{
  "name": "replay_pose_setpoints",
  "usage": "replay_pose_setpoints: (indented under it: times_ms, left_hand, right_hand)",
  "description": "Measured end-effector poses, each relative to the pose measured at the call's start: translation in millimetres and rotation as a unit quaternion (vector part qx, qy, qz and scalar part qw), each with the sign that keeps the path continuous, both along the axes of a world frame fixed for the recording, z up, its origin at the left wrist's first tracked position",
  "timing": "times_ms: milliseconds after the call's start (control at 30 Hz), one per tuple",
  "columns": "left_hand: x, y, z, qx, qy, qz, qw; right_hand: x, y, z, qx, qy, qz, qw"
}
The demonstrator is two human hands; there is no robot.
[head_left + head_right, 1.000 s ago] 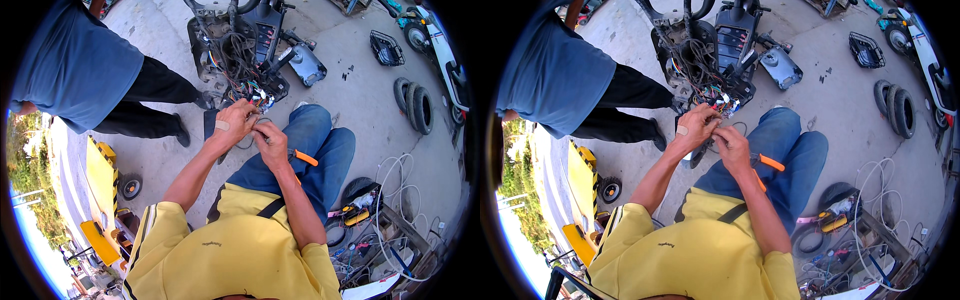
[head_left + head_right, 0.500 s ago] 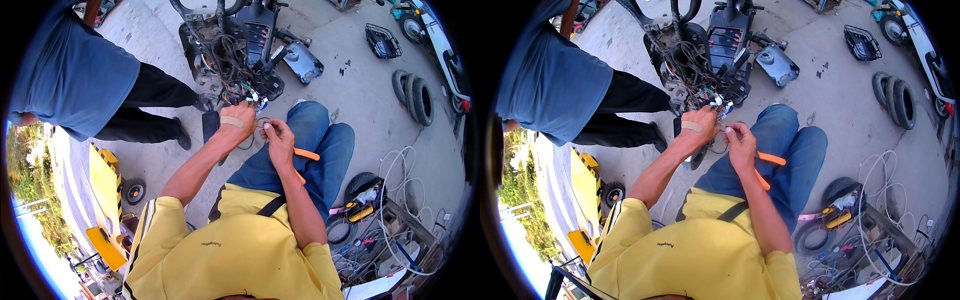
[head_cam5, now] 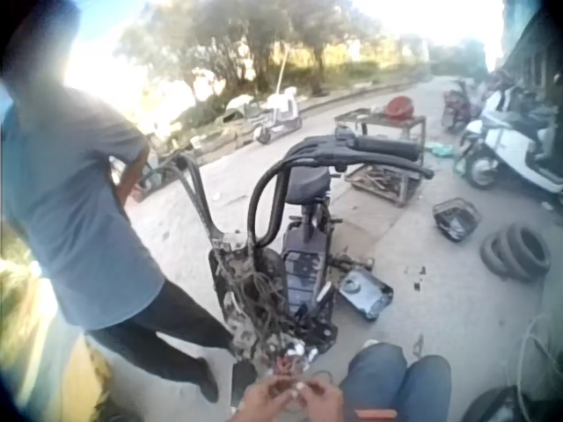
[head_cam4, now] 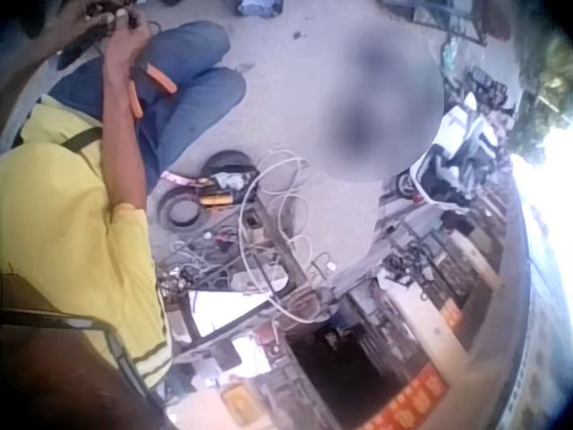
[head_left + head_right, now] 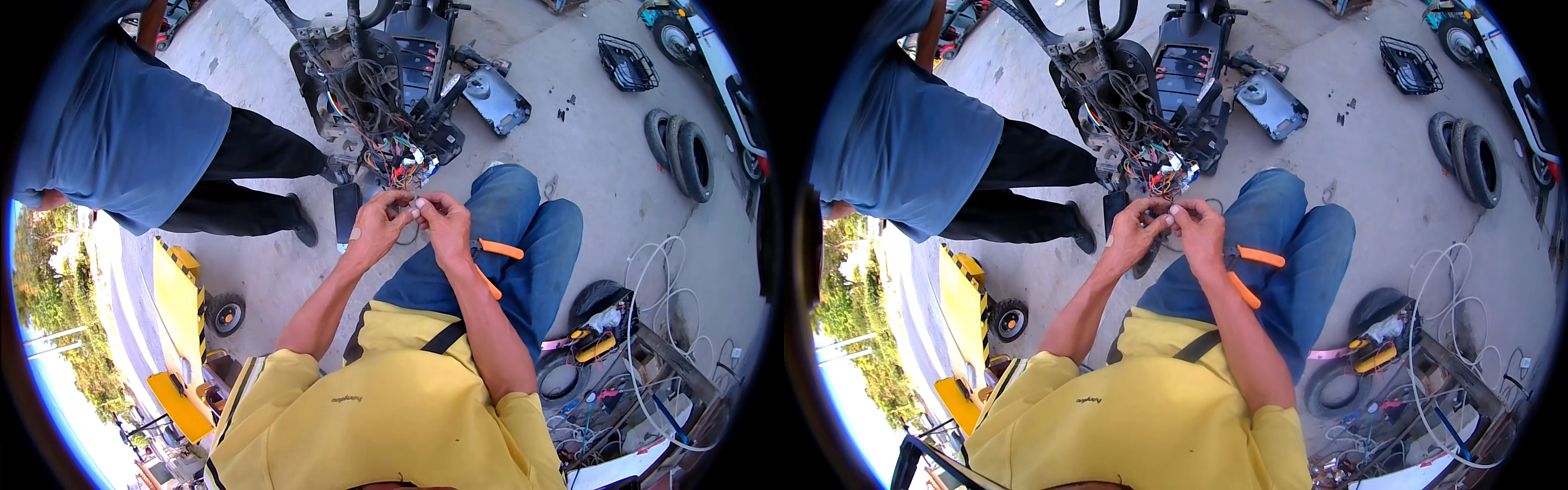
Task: The person sits on the ground and uses pliers to strip and twist wires on a scooter's exposed wiring harness. They repeatedly cut insulation, twist wire ends, and adjust connections within the harness.
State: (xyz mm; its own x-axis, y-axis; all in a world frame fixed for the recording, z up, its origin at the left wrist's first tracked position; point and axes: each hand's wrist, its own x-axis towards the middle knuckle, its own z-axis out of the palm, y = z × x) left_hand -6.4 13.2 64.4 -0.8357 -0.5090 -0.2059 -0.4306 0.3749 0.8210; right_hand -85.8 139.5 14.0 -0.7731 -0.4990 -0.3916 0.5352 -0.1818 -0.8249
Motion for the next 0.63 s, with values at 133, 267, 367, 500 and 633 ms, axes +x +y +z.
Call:
replay_pose_setpoints:
  times_ms: [133,267,367,500,633]
  left_hand:
    - [4,2,-15,0.134,-0.015,0.088,0.987]
    - [-1,5,-8,-0.156,0.052,0.018,0.986]
    - [-17,1,7,-0.287,0.004,-0.040,0.957]
    - [-20,-10,-5,-0.326,-0.005,-0.070,0.943]
    - [-18,-13,2,-0.310,-0.026,-0.058,0.949]
  right_hand:
    - [-5,4,-1,0.033,-0.024,0.036,0.999]
    - [-12,-3,-3,0.054,-0.077,0.038,0.995]
    - [-15,-9,-13,0.049,-0.148,0.038,0.987]
    - [-19,-18,-16,0.065,-0.194,0.088,0.975]
    - [-19,-34,-28,0.051,-0.225,0.054,0.972]
